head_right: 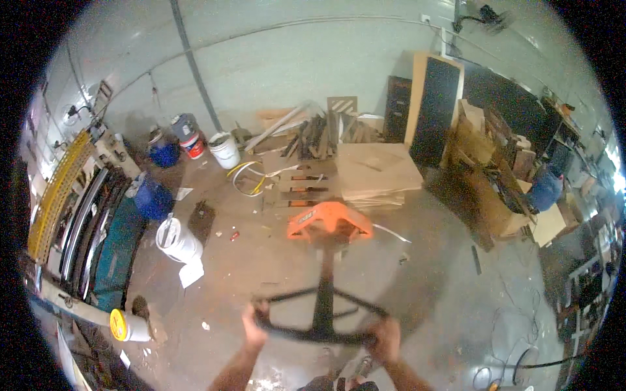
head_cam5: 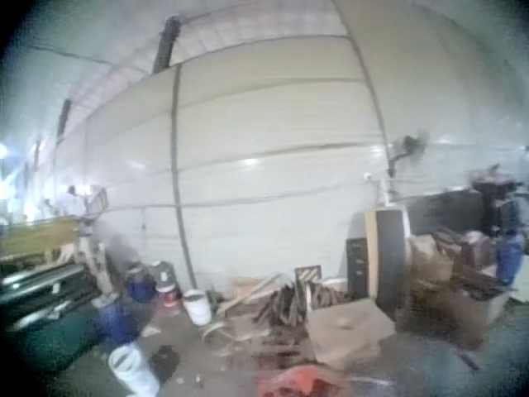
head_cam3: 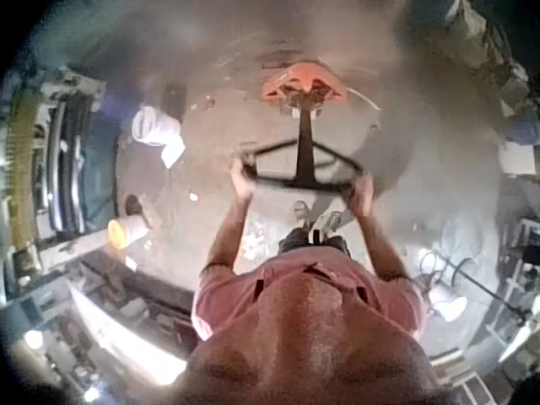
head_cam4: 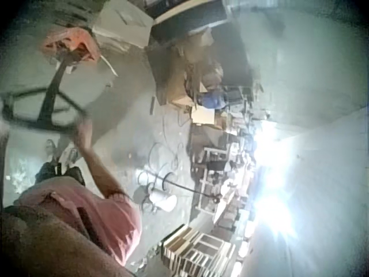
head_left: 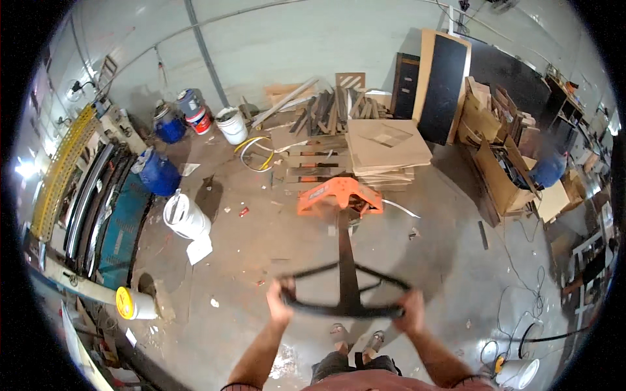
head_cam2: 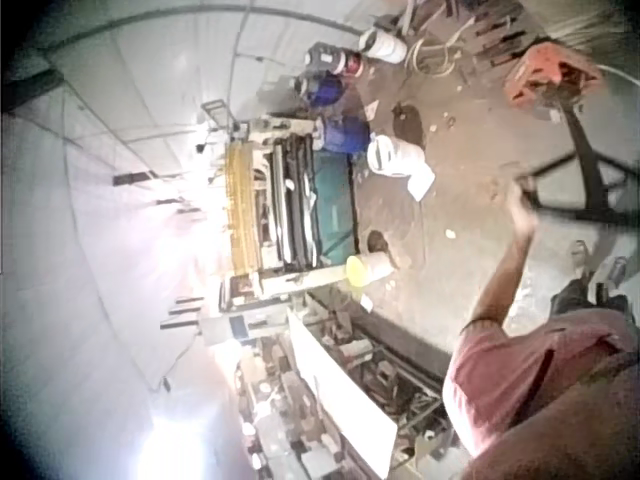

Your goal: The person coils a hose by hand and places it in a bucket, then picks up a board and places it near a pallet jack before operating the pallet jack to move materials in a warehouse.

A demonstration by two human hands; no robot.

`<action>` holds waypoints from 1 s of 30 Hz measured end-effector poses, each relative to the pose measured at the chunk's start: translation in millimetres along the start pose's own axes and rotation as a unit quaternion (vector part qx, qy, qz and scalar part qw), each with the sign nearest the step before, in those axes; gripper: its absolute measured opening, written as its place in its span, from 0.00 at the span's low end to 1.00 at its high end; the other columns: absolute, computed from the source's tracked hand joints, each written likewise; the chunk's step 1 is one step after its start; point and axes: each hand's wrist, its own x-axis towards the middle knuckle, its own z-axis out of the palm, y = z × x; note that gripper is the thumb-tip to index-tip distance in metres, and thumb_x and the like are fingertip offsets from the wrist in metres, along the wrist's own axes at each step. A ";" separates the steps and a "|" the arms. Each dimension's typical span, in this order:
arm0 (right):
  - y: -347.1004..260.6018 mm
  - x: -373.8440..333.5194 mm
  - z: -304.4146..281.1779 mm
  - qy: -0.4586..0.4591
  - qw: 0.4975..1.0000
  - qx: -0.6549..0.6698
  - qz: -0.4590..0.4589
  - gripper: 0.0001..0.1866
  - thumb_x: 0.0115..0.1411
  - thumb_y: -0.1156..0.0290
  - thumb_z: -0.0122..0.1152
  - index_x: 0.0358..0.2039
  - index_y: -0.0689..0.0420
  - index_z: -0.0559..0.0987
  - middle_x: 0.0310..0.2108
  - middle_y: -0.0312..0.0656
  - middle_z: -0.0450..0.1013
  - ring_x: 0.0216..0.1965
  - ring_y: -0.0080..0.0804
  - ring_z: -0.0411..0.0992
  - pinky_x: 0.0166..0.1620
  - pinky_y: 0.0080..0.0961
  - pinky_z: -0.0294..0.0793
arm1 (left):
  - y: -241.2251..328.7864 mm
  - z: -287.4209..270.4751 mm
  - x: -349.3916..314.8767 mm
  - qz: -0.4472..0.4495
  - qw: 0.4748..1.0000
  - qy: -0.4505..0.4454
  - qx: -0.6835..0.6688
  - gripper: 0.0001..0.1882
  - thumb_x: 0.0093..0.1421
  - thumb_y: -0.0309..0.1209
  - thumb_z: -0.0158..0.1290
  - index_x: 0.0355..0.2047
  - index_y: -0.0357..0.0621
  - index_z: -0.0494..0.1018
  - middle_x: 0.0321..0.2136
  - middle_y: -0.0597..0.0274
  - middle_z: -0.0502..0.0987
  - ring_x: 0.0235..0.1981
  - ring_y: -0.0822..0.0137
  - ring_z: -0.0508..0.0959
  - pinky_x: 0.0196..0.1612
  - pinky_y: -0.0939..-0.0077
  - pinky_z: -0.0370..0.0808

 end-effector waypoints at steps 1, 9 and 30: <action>15.9 -62.5 41.2 0.028 0.990 0.136 -0.039 0.15 0.39 0.66 0.71 0.30 0.52 0.79 0.34 0.44 0.74 0.40 0.48 0.70 0.46 0.47 0.64 | -15.8 -24.2 -53.0 -0.019 0.997 -0.073 0.009 0.09 0.55 0.30 0.56 0.29 0.44 0.66 0.31 0.59 0.71 0.35 0.63 0.70 0.37 0.65 0.67; -50.1 -122.2 53.6 -0.444 0.893 -0.041 0.057 0.38 0.56 0.28 0.44 0.39 0.52 0.83 0.38 0.47 0.79 0.45 0.48 0.75 0.59 0.56 0.58 | 16.7 -31.2 -226.4 0.025 0.798 -0.395 0.454 0.22 0.50 0.43 0.62 0.43 0.49 0.74 0.49 0.58 0.74 0.60 0.51 0.63 0.63 0.37 0.52; -25.7 -212.7 120.5 -0.413 0.890 -0.036 0.191 0.31 0.63 0.39 0.40 0.47 0.49 0.80 0.50 0.47 0.74 0.53 0.49 0.70 0.61 0.47 0.56 | -14.8 0.1 -321.1 -0.101 0.786 -0.445 0.418 0.33 0.52 0.57 0.55 0.48 0.44 0.73 0.50 0.52 0.72 0.58 0.54 0.67 0.64 0.39 0.50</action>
